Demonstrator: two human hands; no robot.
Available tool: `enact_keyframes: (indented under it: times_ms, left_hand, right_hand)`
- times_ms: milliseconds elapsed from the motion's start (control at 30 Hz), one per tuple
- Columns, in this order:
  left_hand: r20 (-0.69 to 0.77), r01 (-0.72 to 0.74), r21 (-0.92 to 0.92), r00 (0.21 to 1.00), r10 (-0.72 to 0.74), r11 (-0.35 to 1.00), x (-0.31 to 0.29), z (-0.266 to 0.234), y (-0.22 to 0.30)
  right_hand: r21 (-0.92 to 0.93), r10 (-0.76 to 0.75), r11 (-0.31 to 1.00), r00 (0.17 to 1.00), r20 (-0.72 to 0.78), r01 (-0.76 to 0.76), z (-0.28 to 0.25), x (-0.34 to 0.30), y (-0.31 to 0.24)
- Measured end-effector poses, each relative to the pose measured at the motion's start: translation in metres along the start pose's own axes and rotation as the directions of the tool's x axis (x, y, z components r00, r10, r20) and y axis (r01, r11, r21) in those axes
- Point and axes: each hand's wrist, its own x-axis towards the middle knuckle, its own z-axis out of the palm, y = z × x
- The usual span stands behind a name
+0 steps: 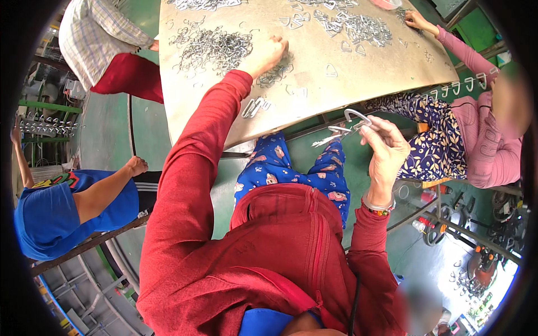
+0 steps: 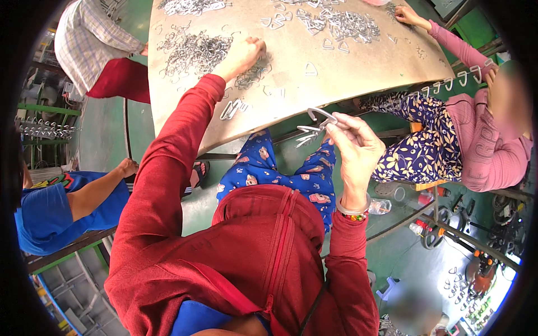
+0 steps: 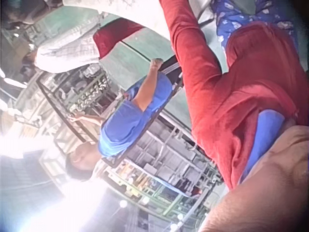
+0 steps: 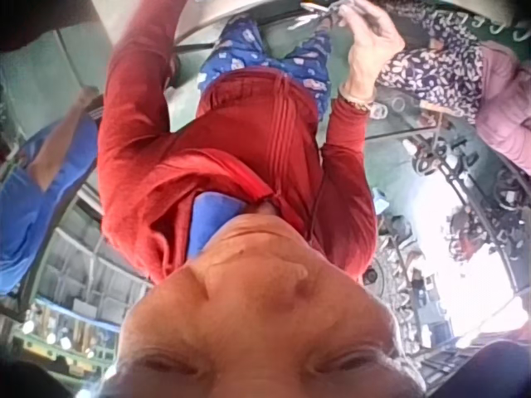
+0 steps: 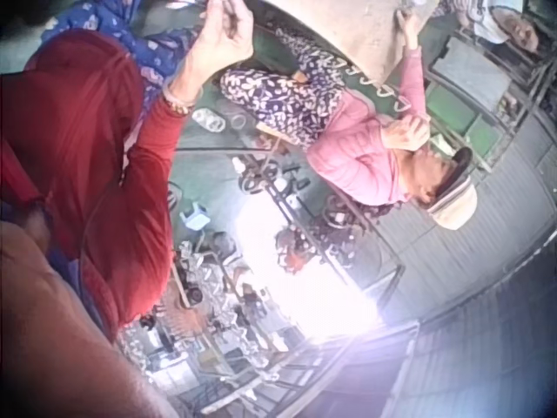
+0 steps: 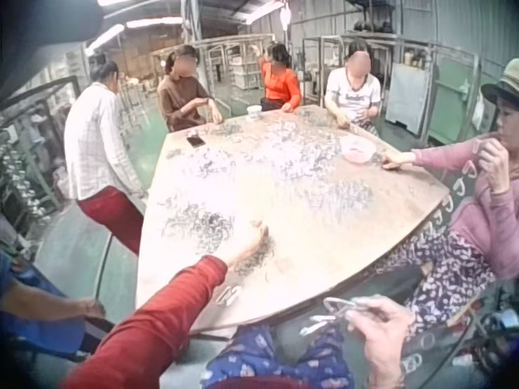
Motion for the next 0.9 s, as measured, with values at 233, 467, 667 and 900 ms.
enact_keyframes:
  times_ms: [233, 467, 667, 900]
  left_hand:
    - [-0.121, 0.252, -0.346, 0.943, -0.309, 0.904, -0.004, -0.034, -0.007]
    - [0.183, 0.198, -0.98, 0.94, -0.289, 0.025, -0.044, -0.12, 0.141]
    - [-0.29, -0.136, -0.82, 0.936, -0.199, 0.555, -0.049, -0.124, 0.189]
    - [-0.335, -0.174, -0.809, 0.922, -0.197, 0.561, -0.054, -0.118, 0.19]
  right_hand:
    - [-0.024, 0.033, 0.999, 0.999, 0.011, -0.033, -0.002, 0.002, 0.011]
    - [-0.01, 0.105, 0.994, 0.994, 0.007, -0.105, -0.001, 0.002, 0.027]
    - [-0.01, 0.076, 0.997, 0.997, -0.025, -0.076, 0.004, -0.002, 0.023]
    - [-0.041, 0.053, 0.998, 0.999, 0.004, -0.053, 0.011, -0.006, 0.018]
